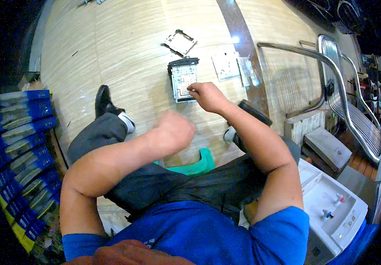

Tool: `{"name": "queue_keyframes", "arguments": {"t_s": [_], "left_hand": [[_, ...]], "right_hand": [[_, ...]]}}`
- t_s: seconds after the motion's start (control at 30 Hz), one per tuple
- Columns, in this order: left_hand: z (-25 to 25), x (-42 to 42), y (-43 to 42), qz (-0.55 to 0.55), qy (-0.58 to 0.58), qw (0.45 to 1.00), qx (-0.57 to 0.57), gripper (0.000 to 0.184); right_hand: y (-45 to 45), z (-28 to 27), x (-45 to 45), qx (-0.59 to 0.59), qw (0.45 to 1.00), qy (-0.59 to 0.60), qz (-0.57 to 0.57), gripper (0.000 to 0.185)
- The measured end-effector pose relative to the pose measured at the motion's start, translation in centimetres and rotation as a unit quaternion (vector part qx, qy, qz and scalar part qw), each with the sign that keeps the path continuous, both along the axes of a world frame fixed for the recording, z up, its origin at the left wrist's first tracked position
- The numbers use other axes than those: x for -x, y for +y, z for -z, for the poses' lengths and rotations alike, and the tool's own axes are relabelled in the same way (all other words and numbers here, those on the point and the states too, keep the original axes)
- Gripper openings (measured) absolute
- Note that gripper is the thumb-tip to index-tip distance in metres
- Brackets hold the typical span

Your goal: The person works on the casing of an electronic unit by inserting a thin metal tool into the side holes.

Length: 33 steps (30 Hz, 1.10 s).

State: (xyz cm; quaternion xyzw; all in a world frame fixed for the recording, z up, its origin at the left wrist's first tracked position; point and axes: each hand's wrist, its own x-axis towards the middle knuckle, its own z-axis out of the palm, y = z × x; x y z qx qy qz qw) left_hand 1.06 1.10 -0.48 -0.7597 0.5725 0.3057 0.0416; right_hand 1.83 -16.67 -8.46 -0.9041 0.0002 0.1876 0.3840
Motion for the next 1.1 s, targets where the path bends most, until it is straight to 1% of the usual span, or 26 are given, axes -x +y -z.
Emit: {"name": "queue_keyframes", "arguments": {"t_s": [0.07,0.13,0.23,0.43,0.57,0.63,0.67,0.73,0.87,0.93,1.1], "left_hand": [[-0.1,0.4,-0.4,-0.009,0.005,1.0,-0.005,0.017],[-0.2,0.7,-0.9,-0.009,-0.001,0.999,0.033,0.017],[-1.5,0.6,-1.8,0.012,-0.016,1.0,0.018,0.017],[-0.8,0.6,-2.8,0.008,-0.02,0.999,0.036,0.017],[-1.0,0.0,-2.7,0.024,-0.033,0.998,0.043,0.017],[-0.9,-0.1,-2.7,0.014,-0.03,0.999,0.015,0.018],[-0.6,-0.1,-2.6,0.013,-0.031,0.999,0.014,0.018],[0.1,0.0,-2.3,0.005,-0.027,0.999,0.033,0.018],[0.4,-0.1,-1.8,0.02,-0.012,0.999,0.035,0.018],[0.1,0.0,-1.7,0.017,-0.018,1.0,0.015,0.019],[0.3,0.1,-1.0,0.008,-0.028,0.999,0.032,0.019]], "right_hand": [[0.1,-0.2,-0.1,0.01,1.0,0.006,0.007,0.023],[0.0,-0.1,-0.3,0.029,1.0,0.0,0.002,0.024],[0.2,-0.5,-0.5,0.024,1.0,-0.007,0.008,0.023],[-0.8,1.0,-0.4,-0.029,0.999,-0.039,-0.007,0.023],[-1.0,0.0,-0.4,-0.018,1.0,0.002,0.002,0.024],[-1.4,0.4,-0.2,-0.035,0.999,0.011,0.029,0.024],[-1.6,0.4,-0.2,-0.035,0.999,0.01,0.029,0.024],[-1.9,0.4,-0.1,0.003,1.0,0.01,0.029,0.021],[-2.1,0.5,0.2,-0.003,0.998,0.006,0.055,0.02],[-2.0,0.4,0.3,-0.014,0.999,-0.022,0.029,0.021],[-1.7,0.9,0.4,-0.032,0.999,-0.022,0.025,0.023]]}}
